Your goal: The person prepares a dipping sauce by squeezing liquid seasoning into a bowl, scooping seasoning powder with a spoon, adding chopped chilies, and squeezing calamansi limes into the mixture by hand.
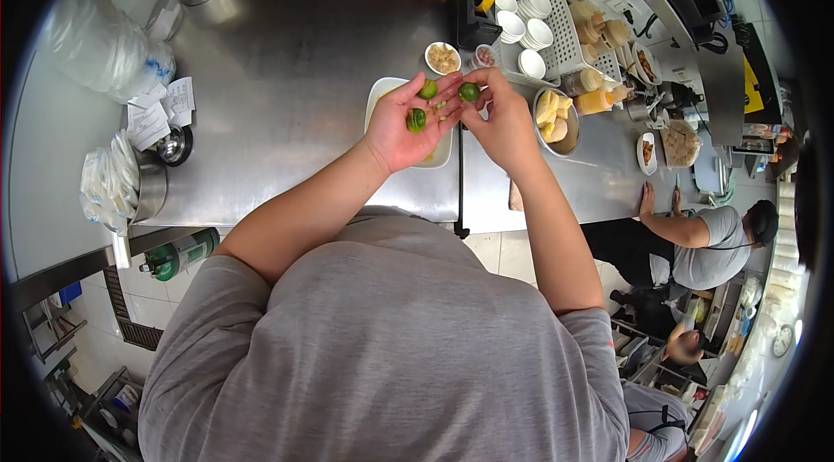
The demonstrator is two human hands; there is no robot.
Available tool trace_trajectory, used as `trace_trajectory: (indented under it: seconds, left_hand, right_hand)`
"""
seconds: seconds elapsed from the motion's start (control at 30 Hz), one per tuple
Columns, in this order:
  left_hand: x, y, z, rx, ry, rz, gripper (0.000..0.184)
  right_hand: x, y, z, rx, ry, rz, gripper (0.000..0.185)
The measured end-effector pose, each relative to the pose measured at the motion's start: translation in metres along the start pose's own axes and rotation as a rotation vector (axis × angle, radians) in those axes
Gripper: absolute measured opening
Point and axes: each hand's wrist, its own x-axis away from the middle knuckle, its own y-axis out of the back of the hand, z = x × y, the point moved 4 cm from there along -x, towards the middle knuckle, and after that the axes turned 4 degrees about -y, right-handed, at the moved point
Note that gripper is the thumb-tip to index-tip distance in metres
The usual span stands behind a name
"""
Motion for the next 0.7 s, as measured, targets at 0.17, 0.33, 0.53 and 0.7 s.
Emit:
trace_trajectory:
  seconds: [0.17,0.33,0.53,0.7]
  left_hand:
    - [-0.003,0.008,0.0,0.031,0.003,0.006,0.049]
    - [-0.004,0.011,0.0,-0.032,-0.01,-0.028,0.048]
    - [-0.002,0.015,-0.002,-0.061,-0.012,-0.08,0.044]
    - [0.001,0.015,-0.003,-0.029,-0.02,-0.108,0.042]
  right_hand:
    - [0.001,-0.007,0.005,0.268,0.35,0.018,0.036]
    - [0.002,-0.022,-0.001,0.472,0.337,0.076,0.029]
    - [0.002,-0.037,-0.003,0.566,0.346,0.133,0.024]
    - [0.0,-0.039,-0.003,0.554,0.376,0.118,0.022]
